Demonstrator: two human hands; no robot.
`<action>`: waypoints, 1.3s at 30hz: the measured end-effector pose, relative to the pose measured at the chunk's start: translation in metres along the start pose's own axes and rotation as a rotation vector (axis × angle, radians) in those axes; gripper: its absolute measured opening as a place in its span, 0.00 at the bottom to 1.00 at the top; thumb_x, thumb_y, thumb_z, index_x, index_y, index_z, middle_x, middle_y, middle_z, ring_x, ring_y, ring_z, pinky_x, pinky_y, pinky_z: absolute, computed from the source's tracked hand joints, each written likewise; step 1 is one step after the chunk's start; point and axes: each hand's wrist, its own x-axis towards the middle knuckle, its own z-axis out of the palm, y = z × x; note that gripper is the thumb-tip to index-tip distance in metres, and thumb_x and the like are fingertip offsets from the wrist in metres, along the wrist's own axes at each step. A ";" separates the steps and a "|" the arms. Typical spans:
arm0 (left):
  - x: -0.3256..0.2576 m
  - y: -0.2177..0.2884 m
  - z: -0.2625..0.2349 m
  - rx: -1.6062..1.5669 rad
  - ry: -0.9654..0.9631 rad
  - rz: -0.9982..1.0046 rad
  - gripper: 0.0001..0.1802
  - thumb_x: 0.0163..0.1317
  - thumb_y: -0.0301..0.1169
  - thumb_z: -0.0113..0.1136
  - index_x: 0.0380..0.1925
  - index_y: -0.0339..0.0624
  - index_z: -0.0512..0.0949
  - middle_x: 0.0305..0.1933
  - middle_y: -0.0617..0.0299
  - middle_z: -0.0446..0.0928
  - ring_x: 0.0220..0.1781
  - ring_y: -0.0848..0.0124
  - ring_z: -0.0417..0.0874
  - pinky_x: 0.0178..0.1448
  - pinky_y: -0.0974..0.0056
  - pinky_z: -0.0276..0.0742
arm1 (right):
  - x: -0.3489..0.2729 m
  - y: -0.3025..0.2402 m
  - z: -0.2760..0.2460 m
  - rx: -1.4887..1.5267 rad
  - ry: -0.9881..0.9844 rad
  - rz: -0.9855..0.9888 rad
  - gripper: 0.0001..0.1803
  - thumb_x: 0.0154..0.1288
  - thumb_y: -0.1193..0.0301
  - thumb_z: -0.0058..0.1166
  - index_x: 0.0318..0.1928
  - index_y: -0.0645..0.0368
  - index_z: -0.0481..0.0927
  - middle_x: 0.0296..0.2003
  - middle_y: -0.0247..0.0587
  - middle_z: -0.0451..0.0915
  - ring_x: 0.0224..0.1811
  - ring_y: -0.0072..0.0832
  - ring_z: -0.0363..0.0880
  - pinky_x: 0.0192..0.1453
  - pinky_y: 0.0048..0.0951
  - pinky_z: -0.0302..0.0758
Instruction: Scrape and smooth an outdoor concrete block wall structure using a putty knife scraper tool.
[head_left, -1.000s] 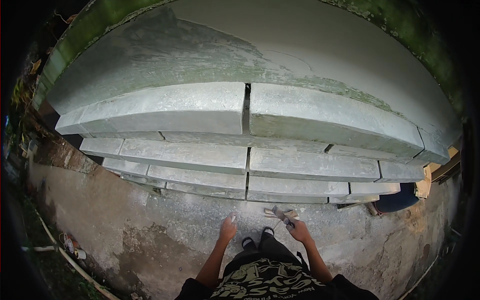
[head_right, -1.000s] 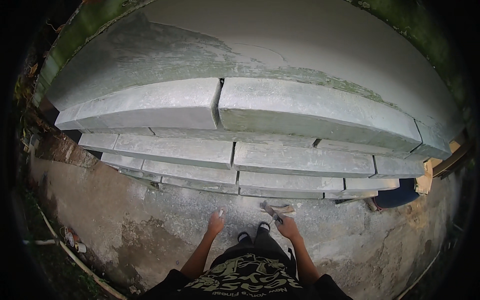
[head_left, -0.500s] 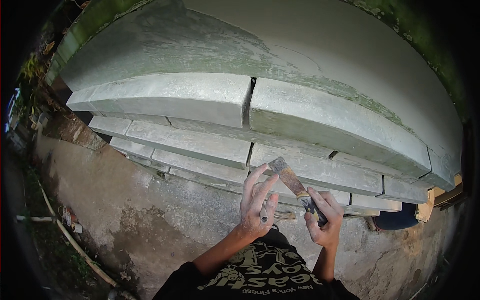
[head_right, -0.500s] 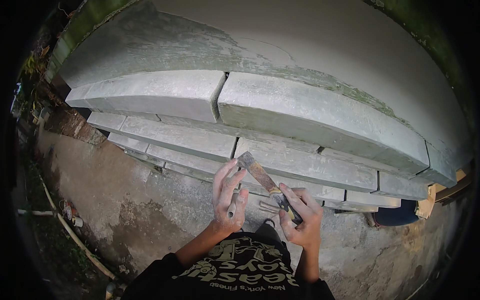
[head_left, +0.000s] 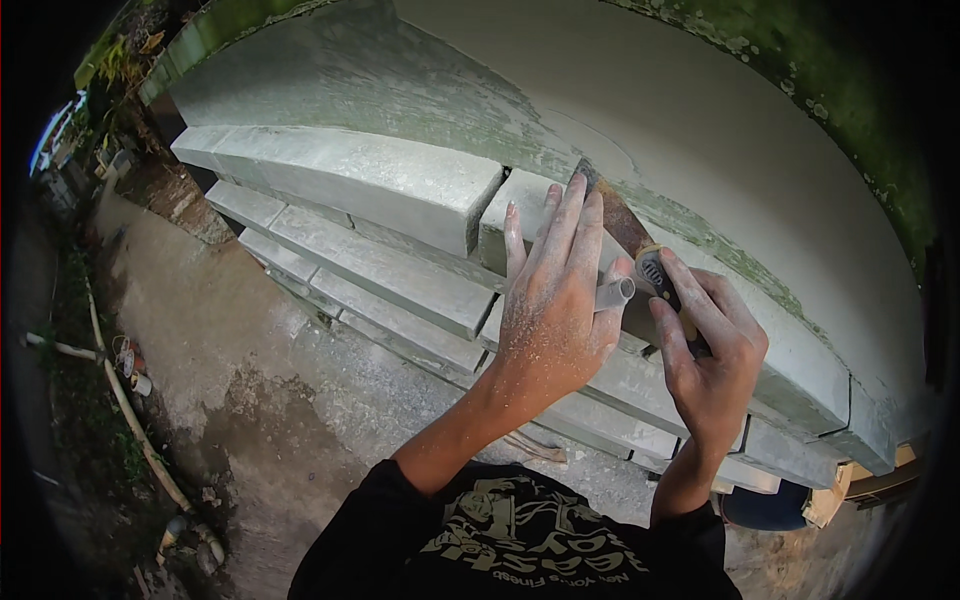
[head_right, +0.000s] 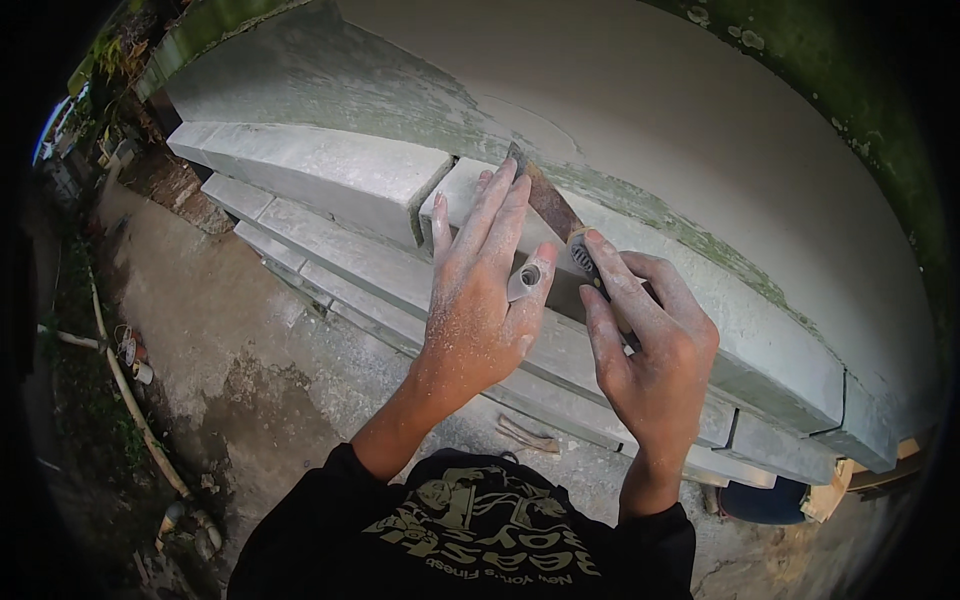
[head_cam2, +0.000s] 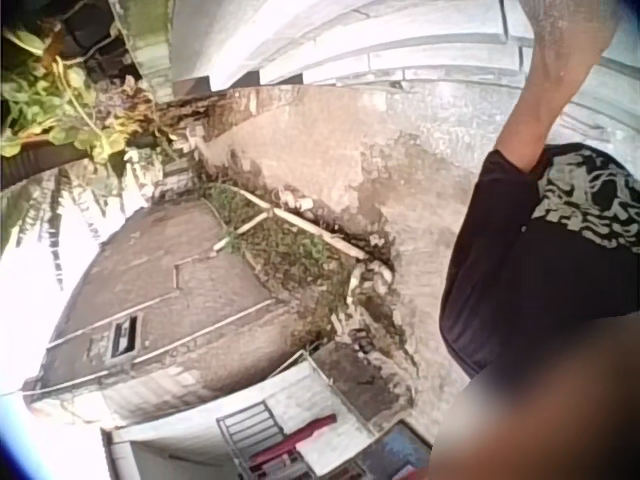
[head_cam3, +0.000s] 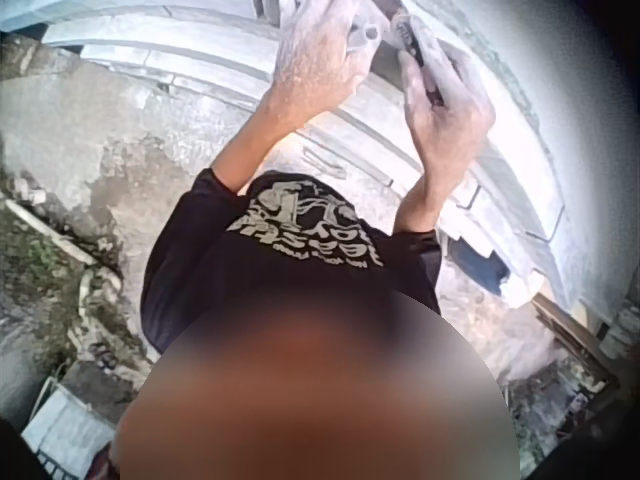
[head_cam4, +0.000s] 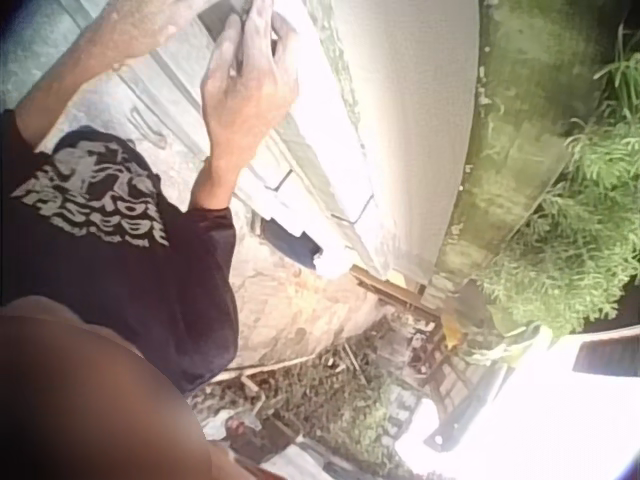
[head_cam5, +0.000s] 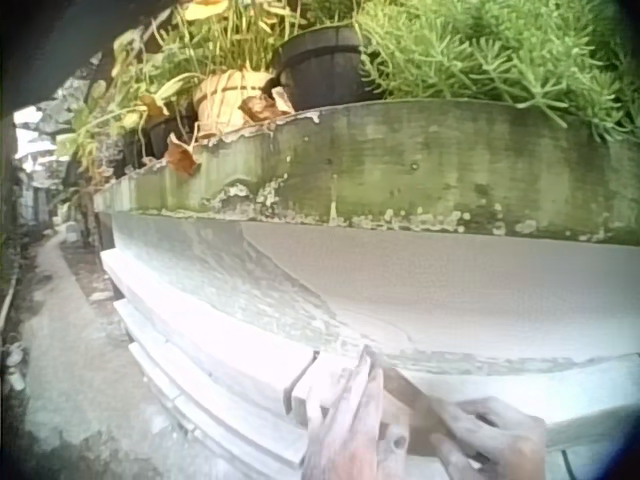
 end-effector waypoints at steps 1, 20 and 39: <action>0.008 -0.004 0.007 0.058 -0.042 -0.048 0.36 0.70 0.34 0.53 0.72 0.22 0.59 0.78 0.32 0.55 0.81 0.38 0.54 0.80 0.29 0.34 | 0.008 0.004 0.004 -0.045 -0.008 -0.009 0.24 0.57 0.79 0.65 0.57 0.60 0.86 0.41 0.49 0.86 0.36 0.33 0.84 0.43 0.28 0.78; 0.030 -0.021 0.017 0.144 -0.101 -0.041 0.43 0.65 0.34 0.58 0.71 0.12 0.53 0.75 0.19 0.53 0.79 0.33 0.56 0.80 0.34 0.47 | 0.020 0.013 0.031 -0.101 0.043 0.008 0.22 0.58 0.82 0.65 0.54 0.58 0.88 0.39 0.44 0.84 0.33 0.30 0.84 0.38 0.29 0.79; 0.030 -0.022 0.008 0.143 -0.205 0.006 0.49 0.59 0.33 0.64 0.71 0.10 0.51 0.76 0.16 0.47 0.80 0.32 0.52 0.78 0.34 0.50 | 0.022 0.005 0.030 -0.133 0.080 0.054 0.22 0.56 0.82 0.65 0.53 0.59 0.88 0.34 0.43 0.84 0.31 0.27 0.82 0.36 0.28 0.78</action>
